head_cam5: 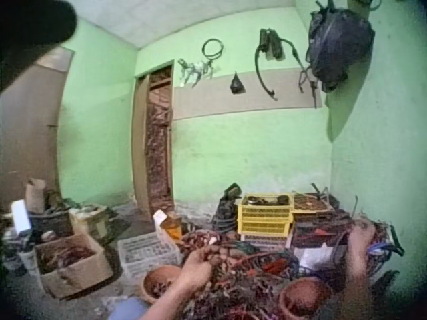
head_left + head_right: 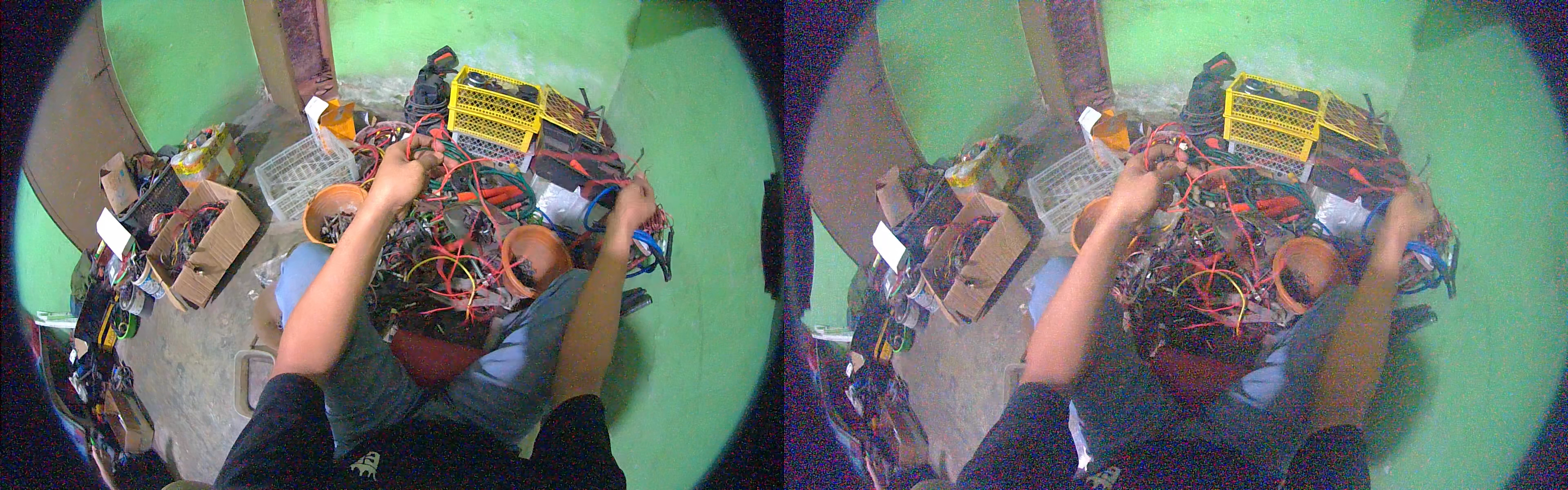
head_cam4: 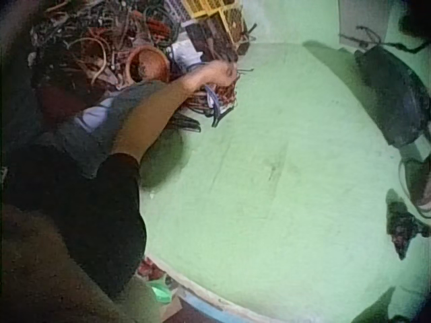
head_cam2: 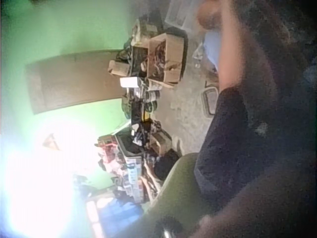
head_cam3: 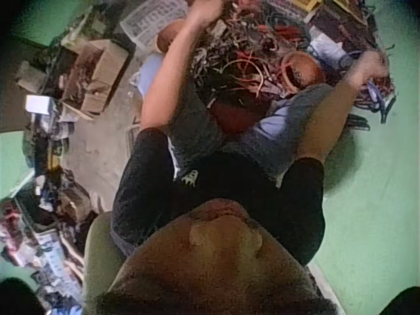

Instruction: The person sits cross-legged on the floor and sorts through a large pile of tangled electrical wires. They repeatedly pick up individual wires, untangle them, and place them into separate piles or containers.

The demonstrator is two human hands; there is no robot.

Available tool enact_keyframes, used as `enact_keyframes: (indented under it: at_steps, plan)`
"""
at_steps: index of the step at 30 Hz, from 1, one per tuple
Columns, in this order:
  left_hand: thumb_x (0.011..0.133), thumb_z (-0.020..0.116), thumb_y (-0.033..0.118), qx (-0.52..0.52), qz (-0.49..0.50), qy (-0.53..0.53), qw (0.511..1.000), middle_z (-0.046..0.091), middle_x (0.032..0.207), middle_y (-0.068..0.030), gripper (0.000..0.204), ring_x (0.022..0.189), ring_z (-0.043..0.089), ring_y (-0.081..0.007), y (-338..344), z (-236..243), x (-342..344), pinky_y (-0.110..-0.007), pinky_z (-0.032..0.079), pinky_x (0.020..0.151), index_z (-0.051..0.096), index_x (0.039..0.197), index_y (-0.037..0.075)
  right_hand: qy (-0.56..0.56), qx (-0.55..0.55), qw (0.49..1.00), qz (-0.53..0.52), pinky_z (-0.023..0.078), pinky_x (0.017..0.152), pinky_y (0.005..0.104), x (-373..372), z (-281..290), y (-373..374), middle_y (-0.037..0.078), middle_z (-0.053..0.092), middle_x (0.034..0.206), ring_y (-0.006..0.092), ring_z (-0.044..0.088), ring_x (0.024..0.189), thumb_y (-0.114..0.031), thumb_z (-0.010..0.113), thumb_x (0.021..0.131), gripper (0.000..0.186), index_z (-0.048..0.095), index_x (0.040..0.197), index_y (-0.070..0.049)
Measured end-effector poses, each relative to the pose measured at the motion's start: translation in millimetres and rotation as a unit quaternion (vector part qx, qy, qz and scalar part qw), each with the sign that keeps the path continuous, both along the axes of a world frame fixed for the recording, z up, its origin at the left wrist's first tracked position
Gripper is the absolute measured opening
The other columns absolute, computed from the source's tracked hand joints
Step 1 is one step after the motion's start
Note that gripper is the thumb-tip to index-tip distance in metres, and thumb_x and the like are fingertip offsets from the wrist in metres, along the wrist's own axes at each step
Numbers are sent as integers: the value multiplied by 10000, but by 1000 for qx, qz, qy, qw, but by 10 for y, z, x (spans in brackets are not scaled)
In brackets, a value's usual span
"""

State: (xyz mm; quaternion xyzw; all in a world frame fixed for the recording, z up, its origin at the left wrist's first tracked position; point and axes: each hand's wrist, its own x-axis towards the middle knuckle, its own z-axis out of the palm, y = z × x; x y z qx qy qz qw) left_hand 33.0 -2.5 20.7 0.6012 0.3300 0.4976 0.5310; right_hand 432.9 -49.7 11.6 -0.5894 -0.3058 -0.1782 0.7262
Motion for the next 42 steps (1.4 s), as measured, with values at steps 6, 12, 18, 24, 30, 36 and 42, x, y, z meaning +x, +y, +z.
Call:
enact_keyframes:
  at_steps: [6,12,18,24,30,36,42]
  plan:
    - [893,532,9,-30,-38,-42,998,659,860,-79,111,742,623,-138,123,-48,-33,-262,495,661,555,1001,7,-182,-77,979,58,515,802,356,-496,-60,167,186,631,1081,246,601,1028,-93,580,881,294,590,1158,6]
    - [892,517,-6,-16,-19,-62,998,657,866,-101,110,791,661,-171,57,-75,78,-292,523,695,551,996,-9,-249,-174,863,403,493,874,377,-2096,-9,-110,167,633,1150,265,635,1028,-112,649,856,410,535,1245,-53]
    - [880,520,1,-17,-55,6,998,667,853,-107,118,781,649,-180,2,-28,131,-284,507,731,559,990,-19,-272,-197,837,431,507,807,380,-2235,-160,-100,132,677,991,289,654,943,-127,695,818,390,572,1185,-83]
    - [870,518,-8,39,-28,-1,999,668,868,-111,111,745,647,-160,65,-89,44,-278,500,705,558,973,-14,-202,-231,895,323,509,591,345,-1861,52,-113,89,675,801,222,636,646,-104,674,819,128,675,927,-36]
    - [884,574,87,-32,15,-57,998,693,850,-68,137,694,621,-134,172,-20,-178,-255,472,589,591,1020,73,109,50,990,71,435,548,283,-265,45,8,75,642,753,149,562,633,-159,630,872,195,657,827,28]
    - [893,496,-7,1,0,-27,1000,684,846,-143,142,719,651,-157,92,14,-86,-254,492,592,529,1031,0,243,15,950,197,368,443,225,-218,32,-89,38,621,772,83,494,550,-151,605,883,199,641,984,17]
    - [887,495,-25,-35,-26,-77,996,666,867,-137,125,795,676,-195,124,-48,63,-275,520,660,531,1005,-7,-70,-126,906,398,506,673,272,-1172,60,-29,86,666,901,153,623,772,-139,637,873,240,637,1083,-24]
